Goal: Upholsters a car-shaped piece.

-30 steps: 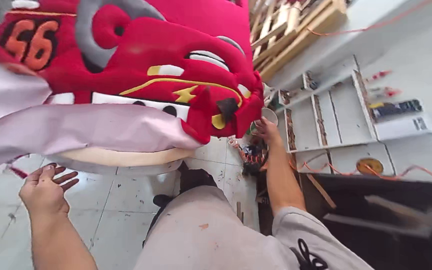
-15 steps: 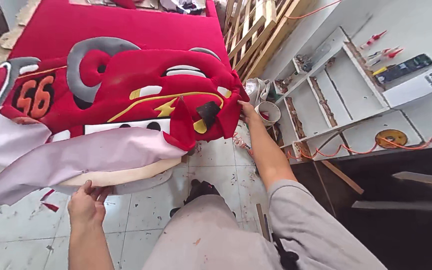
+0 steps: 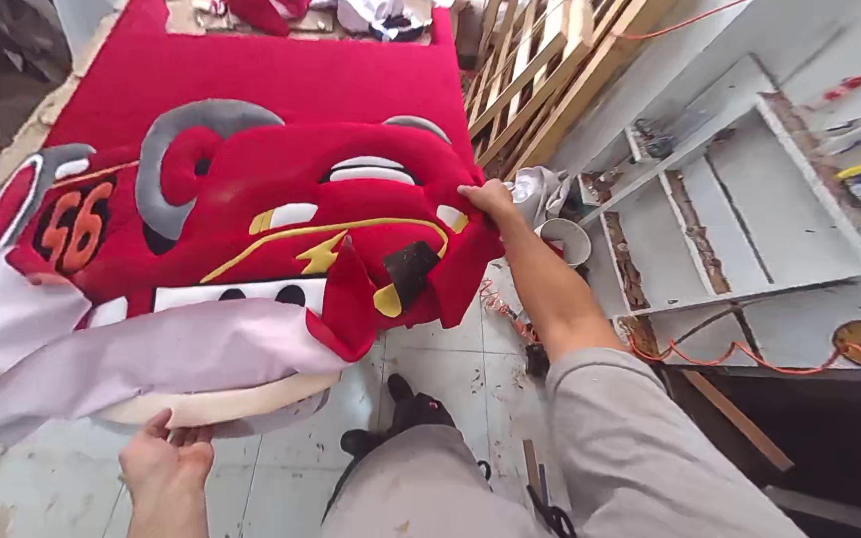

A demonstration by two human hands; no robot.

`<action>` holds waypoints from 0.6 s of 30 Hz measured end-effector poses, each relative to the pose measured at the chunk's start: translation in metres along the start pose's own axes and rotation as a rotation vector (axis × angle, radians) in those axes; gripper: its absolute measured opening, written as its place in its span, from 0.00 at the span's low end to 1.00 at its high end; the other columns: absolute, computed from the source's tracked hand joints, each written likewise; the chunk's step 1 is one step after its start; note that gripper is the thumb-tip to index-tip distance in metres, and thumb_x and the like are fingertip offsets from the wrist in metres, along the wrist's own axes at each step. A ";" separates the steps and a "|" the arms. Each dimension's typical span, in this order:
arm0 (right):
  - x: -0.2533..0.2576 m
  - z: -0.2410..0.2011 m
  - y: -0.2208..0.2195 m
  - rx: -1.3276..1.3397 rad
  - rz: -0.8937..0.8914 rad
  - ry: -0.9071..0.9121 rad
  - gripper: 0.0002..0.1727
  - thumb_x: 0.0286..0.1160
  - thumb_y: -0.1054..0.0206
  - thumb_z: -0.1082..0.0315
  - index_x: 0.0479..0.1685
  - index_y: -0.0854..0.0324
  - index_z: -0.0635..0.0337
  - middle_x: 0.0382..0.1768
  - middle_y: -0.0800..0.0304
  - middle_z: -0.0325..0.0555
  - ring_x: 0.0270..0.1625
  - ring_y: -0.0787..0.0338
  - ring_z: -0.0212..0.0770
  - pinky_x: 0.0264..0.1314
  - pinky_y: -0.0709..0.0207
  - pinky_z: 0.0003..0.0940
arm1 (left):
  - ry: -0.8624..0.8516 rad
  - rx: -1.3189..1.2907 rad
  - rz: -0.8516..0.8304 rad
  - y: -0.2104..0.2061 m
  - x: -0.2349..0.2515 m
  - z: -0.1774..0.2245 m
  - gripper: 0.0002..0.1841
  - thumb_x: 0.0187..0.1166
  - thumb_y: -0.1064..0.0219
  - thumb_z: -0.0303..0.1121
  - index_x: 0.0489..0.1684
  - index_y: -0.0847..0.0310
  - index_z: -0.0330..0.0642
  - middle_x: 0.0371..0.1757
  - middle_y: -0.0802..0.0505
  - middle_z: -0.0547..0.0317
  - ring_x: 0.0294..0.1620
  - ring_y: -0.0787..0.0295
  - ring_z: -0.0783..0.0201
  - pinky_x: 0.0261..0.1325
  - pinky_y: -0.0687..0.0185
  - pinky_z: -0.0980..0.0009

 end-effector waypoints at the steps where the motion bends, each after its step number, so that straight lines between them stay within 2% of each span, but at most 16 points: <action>1: -0.006 -0.002 -0.001 -0.011 0.016 -0.030 0.44 0.69 0.33 0.31 0.57 0.15 0.71 0.63 0.15 0.72 0.71 0.17 0.68 0.70 0.29 0.73 | 0.002 -0.017 0.018 -0.002 -0.002 0.001 0.27 0.81 0.41 0.39 0.79 0.39 0.42 0.75 0.24 0.49 0.71 0.22 0.55 0.69 0.22 0.55; 2: -0.010 0.001 -0.003 0.002 0.039 -0.054 0.44 0.70 0.34 0.31 0.57 0.15 0.71 0.65 0.16 0.71 0.72 0.18 0.68 0.71 0.29 0.72 | 0.007 -0.034 0.036 -0.003 -0.004 -0.001 0.27 0.80 0.41 0.39 0.78 0.38 0.43 0.75 0.24 0.49 0.71 0.22 0.55 0.69 0.22 0.55; 5: 0.001 0.017 -0.003 0.193 0.090 -0.095 0.46 0.59 0.26 0.29 0.56 0.14 0.69 0.62 0.14 0.68 0.69 0.16 0.65 0.69 0.26 0.71 | 0.020 -0.082 0.058 -0.005 -0.001 0.001 0.28 0.79 0.39 0.39 0.78 0.38 0.43 0.75 0.24 0.48 0.71 0.22 0.54 0.68 0.21 0.53; 9: 0.002 0.015 -0.007 0.294 0.052 -0.097 0.36 0.64 0.25 0.43 0.59 0.16 0.69 0.62 0.14 0.66 0.68 0.16 0.62 0.68 0.25 0.68 | 0.038 -0.073 0.073 -0.003 -0.002 0.001 0.28 0.77 0.37 0.40 0.77 0.36 0.43 0.72 0.22 0.48 0.68 0.19 0.54 0.65 0.19 0.54; 12: -0.002 0.017 -0.019 0.638 -0.038 -0.119 0.31 0.64 0.23 0.55 0.66 0.20 0.62 0.56 0.11 0.53 0.58 0.10 0.48 0.59 0.15 0.52 | 0.030 -0.090 0.061 0.000 -0.001 0.000 0.27 0.77 0.38 0.39 0.75 0.36 0.43 0.71 0.21 0.48 0.67 0.19 0.55 0.65 0.19 0.55; 13: -0.004 0.016 -0.016 0.705 -0.057 -0.107 0.31 0.64 0.22 0.57 0.67 0.21 0.61 0.55 0.10 0.52 0.56 0.09 0.47 0.57 0.14 0.50 | 0.033 -0.103 0.053 0.002 0.000 -0.002 0.27 0.77 0.38 0.39 0.76 0.36 0.43 0.72 0.22 0.48 0.67 0.19 0.54 0.66 0.19 0.55; 16: -0.021 0.012 0.007 0.733 -0.021 -0.045 0.27 0.62 0.21 0.60 0.60 0.19 0.62 0.49 0.08 0.50 0.50 0.07 0.45 0.53 0.12 0.48 | 0.055 -0.127 0.023 0.014 0.001 0.001 0.28 0.79 0.40 0.40 0.78 0.37 0.44 0.74 0.22 0.48 0.69 0.18 0.53 0.68 0.18 0.54; 18: -0.039 0.013 0.019 0.712 0.015 -0.030 0.23 0.61 0.22 0.59 0.55 0.17 0.61 0.46 0.08 0.47 0.48 0.08 0.42 0.51 0.14 0.47 | 0.055 -0.116 0.009 0.022 0.000 0.001 0.25 0.81 0.41 0.41 0.76 0.35 0.45 0.71 0.20 0.50 0.66 0.16 0.55 0.66 0.17 0.55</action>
Point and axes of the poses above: each hand's wrist, its own x-axis towards the middle knuckle, its own y-axis out of the back of the hand, z = x × y, the point moved 8 cm from there along x, towards the middle knuckle
